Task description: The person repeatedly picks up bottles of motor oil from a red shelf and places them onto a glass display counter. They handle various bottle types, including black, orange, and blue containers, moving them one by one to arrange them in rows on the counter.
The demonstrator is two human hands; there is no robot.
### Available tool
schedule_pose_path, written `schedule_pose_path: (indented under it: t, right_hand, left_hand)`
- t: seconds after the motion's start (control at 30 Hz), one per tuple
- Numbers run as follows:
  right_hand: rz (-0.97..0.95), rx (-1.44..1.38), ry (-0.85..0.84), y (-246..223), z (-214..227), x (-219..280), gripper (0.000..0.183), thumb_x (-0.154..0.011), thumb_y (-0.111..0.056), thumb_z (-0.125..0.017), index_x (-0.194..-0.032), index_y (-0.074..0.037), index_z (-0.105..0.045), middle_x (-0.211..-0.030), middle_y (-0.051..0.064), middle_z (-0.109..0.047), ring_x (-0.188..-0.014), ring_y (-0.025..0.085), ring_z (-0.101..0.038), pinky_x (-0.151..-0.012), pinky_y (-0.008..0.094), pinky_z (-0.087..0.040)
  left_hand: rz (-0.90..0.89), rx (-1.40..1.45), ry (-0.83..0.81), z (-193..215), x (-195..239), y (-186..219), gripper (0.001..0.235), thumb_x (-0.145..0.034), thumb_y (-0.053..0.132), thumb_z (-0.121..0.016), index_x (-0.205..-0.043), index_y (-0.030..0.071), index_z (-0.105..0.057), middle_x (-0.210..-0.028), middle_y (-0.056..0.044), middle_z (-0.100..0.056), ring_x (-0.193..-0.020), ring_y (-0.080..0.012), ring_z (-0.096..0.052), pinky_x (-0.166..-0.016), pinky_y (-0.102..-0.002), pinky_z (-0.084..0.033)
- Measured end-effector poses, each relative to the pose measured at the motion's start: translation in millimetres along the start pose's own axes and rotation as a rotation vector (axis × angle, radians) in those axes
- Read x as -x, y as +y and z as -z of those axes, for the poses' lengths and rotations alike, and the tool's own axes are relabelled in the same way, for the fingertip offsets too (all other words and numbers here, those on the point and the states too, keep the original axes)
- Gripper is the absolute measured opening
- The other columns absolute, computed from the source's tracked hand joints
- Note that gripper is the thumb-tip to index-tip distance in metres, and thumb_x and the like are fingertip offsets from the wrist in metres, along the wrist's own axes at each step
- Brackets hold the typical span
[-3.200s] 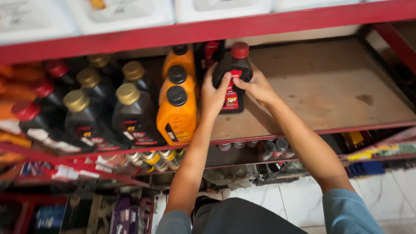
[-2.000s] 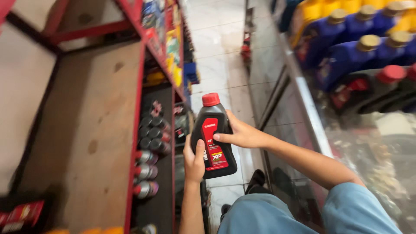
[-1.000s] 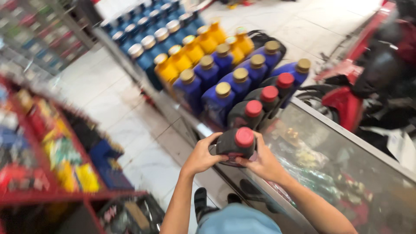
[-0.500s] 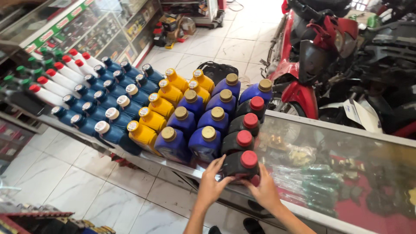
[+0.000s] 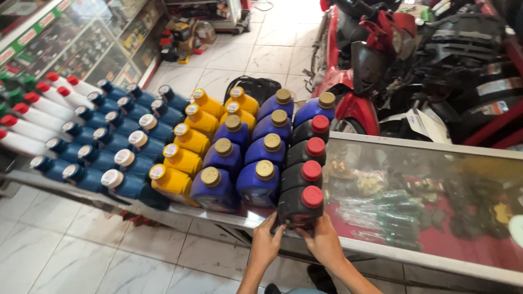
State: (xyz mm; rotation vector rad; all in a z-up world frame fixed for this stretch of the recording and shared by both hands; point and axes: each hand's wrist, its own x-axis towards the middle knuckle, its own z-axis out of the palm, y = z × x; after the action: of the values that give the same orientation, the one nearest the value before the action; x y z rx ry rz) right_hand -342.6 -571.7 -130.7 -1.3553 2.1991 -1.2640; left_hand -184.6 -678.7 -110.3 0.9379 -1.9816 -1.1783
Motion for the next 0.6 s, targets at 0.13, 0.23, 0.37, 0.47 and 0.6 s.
schedule_pose_path:
  t: [0.13,0.23,0.37,0.47,0.6]
  right_hand:
    - [0.024,-0.165,-0.081,5,21,-18,0.094,-0.066,-0.017,-0.091,-0.144,-0.003,-0.039,-0.135,0.020,-0.054,-0.124,0.036,-0.057,-0.100,0.043,-0.048]
    - [0.088,-0.199,-0.158,12,34,-29,0.100,-0.063,-0.017,-0.094,-0.144,-0.002,-0.038,-0.142,0.021,-0.050,-0.131,0.037,-0.052,-0.106,0.044,-0.042]
    - [0.119,-0.094,-0.164,10,18,-25,0.092,-0.067,-0.017,-0.092,-0.142,-0.002,-0.041,-0.144,0.022,-0.049,-0.132,0.042,-0.048,-0.109,0.047,-0.040]
    - [0.176,0.026,-0.115,9,6,-24,0.085,-0.068,-0.019,-0.090,-0.140,-0.002,-0.047,-0.145,0.022,-0.048,-0.130,0.046,-0.047,-0.109,0.049,-0.039]
    - [0.198,0.125,-0.146,10,5,-25,0.089,-0.069,-0.022,-0.092,-0.141,-0.002,-0.043,-0.151,0.029,-0.033,-0.133,0.049,-0.038,-0.109,0.052,-0.034]
  left_hand:
    - [0.031,-0.032,-0.093,7,-6,9,0.043,-0.083,0.011,-0.077,-0.121,-0.006,-0.066,-0.110,-0.022,-0.073,-0.102,-0.0375,-0.071,-0.088,-0.040,-0.055]
    - [-0.023,-0.075,-0.097,7,-9,10,0.046,-0.080,0.011,-0.080,-0.120,-0.007,-0.064,-0.105,-0.022,-0.071,-0.097,-0.0401,-0.068,-0.083,-0.042,-0.053]
    - [-0.061,-0.121,-0.067,2,-9,2,0.045,-0.080,0.010,-0.080,-0.117,-0.008,-0.064,-0.102,-0.022,-0.070,-0.095,-0.0426,-0.066,-0.081,-0.044,-0.052]
    - [-0.030,-0.115,-0.033,-1,-9,-1,0.040,-0.081,0.010,-0.078,-0.114,-0.007,-0.066,-0.100,-0.022,-0.070,-0.093,-0.0418,-0.067,-0.081,-0.043,-0.053]
    - [0.027,-0.109,0.025,-4,-2,-2,0.036,-0.080,0.010,-0.078,-0.111,-0.005,-0.069,-0.103,-0.021,-0.073,-0.097,-0.0402,-0.069,-0.085,-0.041,-0.054]
